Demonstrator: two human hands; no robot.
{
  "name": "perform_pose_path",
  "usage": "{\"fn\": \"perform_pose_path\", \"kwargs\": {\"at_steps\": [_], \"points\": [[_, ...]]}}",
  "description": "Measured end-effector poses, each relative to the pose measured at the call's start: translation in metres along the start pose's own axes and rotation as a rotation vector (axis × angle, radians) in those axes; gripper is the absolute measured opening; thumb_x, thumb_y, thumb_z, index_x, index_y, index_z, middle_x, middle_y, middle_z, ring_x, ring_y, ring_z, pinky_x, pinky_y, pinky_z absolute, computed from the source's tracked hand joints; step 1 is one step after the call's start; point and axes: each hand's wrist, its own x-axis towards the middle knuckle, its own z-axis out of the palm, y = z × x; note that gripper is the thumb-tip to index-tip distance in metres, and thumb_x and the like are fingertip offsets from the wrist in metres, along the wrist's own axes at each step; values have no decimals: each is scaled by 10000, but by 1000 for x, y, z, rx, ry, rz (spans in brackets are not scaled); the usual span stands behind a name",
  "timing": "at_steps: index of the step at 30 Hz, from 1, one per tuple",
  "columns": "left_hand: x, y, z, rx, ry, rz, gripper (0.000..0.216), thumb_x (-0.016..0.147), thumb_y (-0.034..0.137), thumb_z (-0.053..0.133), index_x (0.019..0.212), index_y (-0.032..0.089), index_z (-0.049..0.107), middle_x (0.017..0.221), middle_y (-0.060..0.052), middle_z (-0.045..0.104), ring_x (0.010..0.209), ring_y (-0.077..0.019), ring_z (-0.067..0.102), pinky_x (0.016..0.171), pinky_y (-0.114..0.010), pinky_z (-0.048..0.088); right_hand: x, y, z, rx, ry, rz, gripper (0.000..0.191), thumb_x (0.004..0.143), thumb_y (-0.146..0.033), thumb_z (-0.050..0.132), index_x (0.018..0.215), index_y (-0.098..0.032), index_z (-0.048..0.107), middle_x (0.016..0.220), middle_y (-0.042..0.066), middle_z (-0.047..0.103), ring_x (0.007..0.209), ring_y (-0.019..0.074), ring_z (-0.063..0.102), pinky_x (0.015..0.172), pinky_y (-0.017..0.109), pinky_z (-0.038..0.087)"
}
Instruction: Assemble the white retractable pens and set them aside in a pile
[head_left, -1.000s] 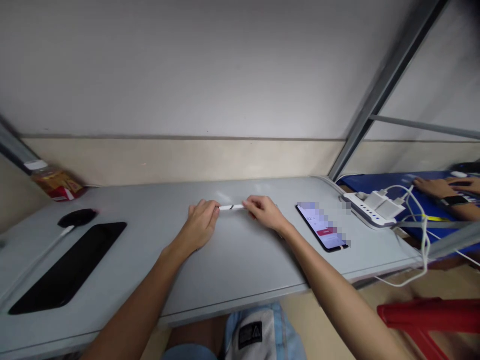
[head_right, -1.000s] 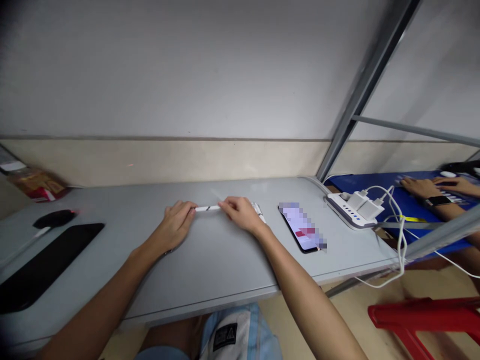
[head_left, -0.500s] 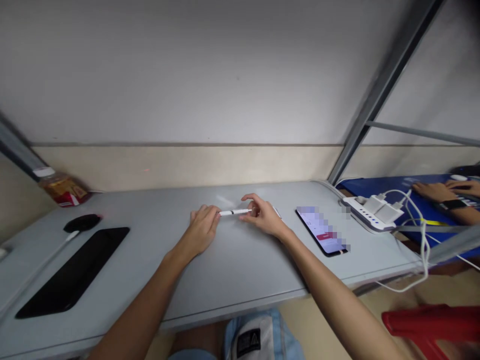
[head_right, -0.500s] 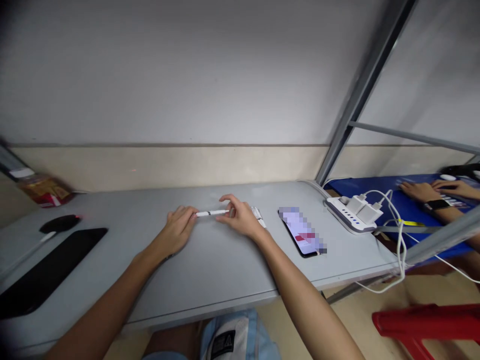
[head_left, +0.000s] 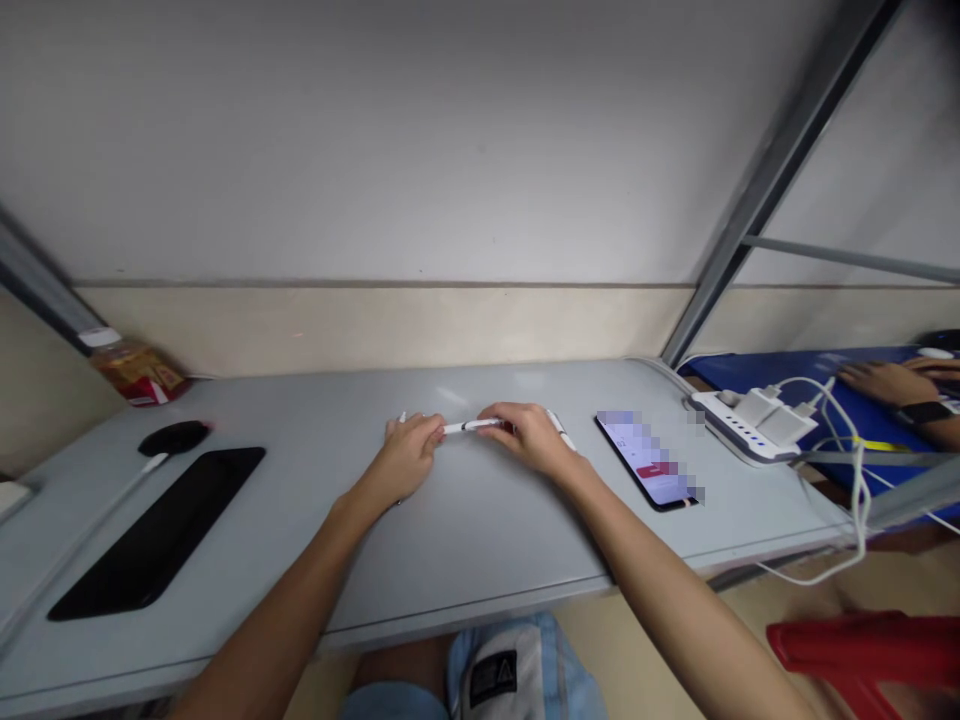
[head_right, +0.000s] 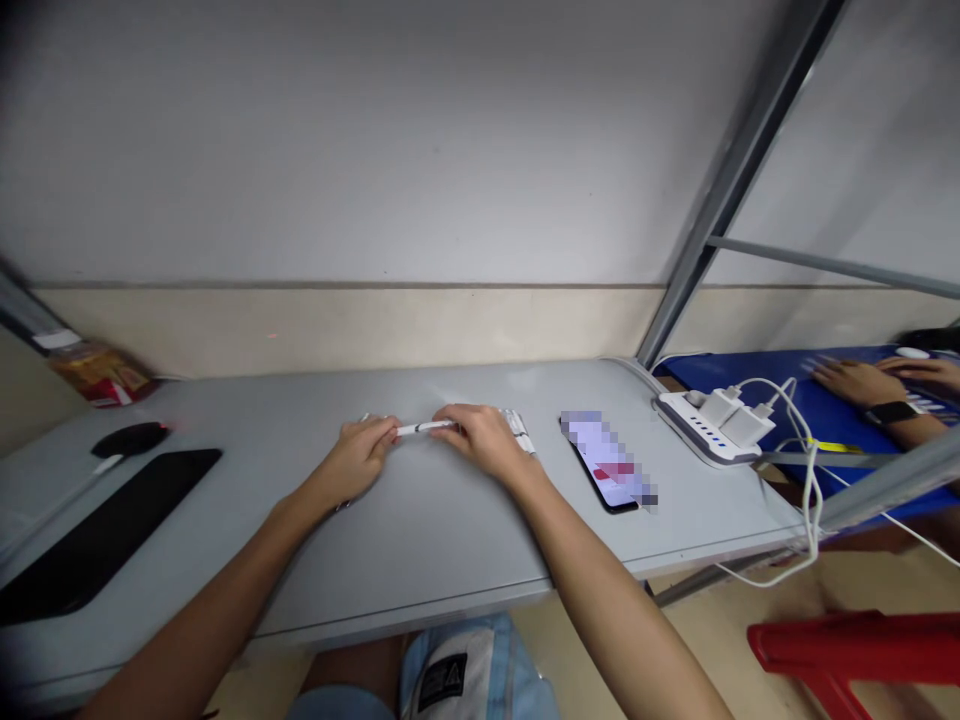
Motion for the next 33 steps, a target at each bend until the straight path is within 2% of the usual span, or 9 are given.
{"fn": "perform_pose_path", "kwargs": {"at_steps": [4,7,9,14,17,20,22,26,33], "points": [[1,0,-1,3,-12,-18,246,850,110,302,739,208,499,734,-11,559,756,-181,514,798,-343,346,-1,-2,4,-41,-28,38,315,950,-400,459,948,-201,703,800,55,683,653,144,533,640,256,327],[0,2,-1,23,12,9,257,864,121,297,758,206,515,744,-12,568,774,-181,521,813,-347,342,0,-2,7,88,-9,150,315,916,-416,508,858,-179,707,645,14,613,571,118,462,589,245,311],[-1,6,-2,10,25,33,262,916,214,305,808,207,543,764,-14,583,797,-183,530,815,-344,340,3,-1,6,296,38,235,301,859,-443,580,824,-165,691,617,-5,570,572,111,451,572,233,324],[-2,12,-4,-12,46,73,295,955,377,322,967,231,578,922,-21,640,904,-190,547,849,-358,324,11,3,0,999,214,362,292,804,-456,628,898,-180,627,817,21,587,740,131,547,656,243,440],[-2,9,-5,93,113,5,267,945,367,341,971,226,567,962,-43,641,958,-217,532,850,-388,321,12,6,-5,1243,319,437,286,826,-432,606,1000,-207,582,682,-35,470,533,79,444,488,196,376],[-2,2,-5,242,170,-108,215,912,337,387,973,218,555,984,-77,636,995,-267,504,829,-427,328,10,6,-11,1294,371,454,348,840,-370,598,1164,-291,500,623,-76,354,425,52,239,386,163,172],[-2,-1,-6,315,172,-175,199,893,319,398,953,210,553,999,-101,628,1005,-298,487,800,-445,339,9,5,-14,1299,344,456,356,844,-357,592,1177,-325,469,617,-80,330,426,55,191,387,163,111],[-4,-5,-8,386,149,-249,184,861,286,403,908,197,557,998,-134,611,997,-327,470,758,-462,356,9,4,-16,1308,307,461,306,836,-372,600,1110,-305,484,611,-80,300,436,56,154,391,171,78],[-4,-9,-8,463,155,-251,193,855,299,409,926,203,561,997,-140,594,1000,-328,465,749,-461,367,9,9,-15,1280,313,474,339,823,-401,602,1126,-315,476,616,-80,305,440,61,147,393,175,77]]}}
